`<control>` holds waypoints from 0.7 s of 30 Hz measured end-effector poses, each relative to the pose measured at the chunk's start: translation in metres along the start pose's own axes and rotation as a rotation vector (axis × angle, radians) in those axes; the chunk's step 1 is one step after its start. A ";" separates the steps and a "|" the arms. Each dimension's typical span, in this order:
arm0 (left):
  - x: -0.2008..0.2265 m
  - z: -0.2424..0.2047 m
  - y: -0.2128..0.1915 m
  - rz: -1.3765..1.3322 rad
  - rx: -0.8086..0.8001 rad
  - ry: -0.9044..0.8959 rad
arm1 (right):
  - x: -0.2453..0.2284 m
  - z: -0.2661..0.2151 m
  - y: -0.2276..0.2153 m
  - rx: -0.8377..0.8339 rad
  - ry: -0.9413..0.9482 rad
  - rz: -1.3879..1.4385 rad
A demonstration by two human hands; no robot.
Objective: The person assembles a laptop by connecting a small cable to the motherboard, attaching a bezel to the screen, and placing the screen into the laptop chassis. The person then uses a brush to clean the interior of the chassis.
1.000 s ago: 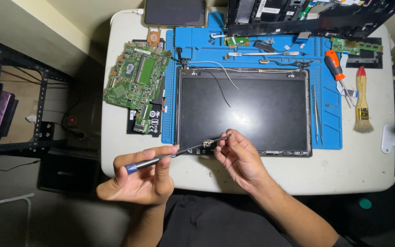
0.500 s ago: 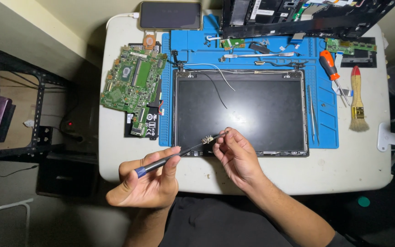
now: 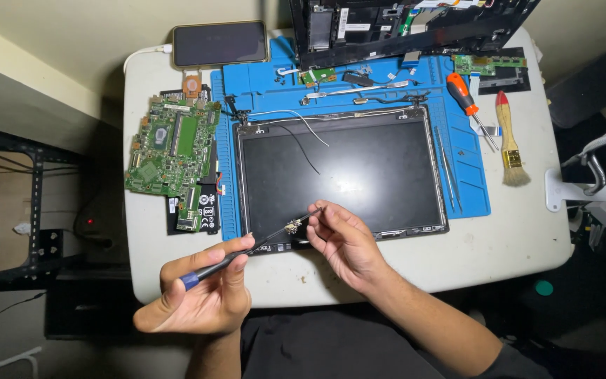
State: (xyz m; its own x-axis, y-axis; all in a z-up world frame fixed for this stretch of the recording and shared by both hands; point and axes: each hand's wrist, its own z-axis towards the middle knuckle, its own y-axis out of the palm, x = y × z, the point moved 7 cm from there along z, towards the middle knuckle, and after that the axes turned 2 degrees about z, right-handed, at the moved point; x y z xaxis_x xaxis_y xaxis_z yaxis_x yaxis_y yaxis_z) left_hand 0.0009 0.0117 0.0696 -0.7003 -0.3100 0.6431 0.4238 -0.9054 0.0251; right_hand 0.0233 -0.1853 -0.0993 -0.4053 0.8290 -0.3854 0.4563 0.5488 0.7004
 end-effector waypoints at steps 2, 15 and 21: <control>0.000 0.001 0.000 0.008 0.002 0.000 | -0.004 -0.004 -0.001 0.037 -0.001 -0.020; -0.009 0.020 0.021 -0.071 -0.019 -0.157 | -0.081 -0.014 -0.066 -0.025 -0.641 -0.393; -0.029 0.020 0.050 -0.142 -0.059 -0.251 | -0.135 -0.059 -0.044 -0.110 -0.987 -0.754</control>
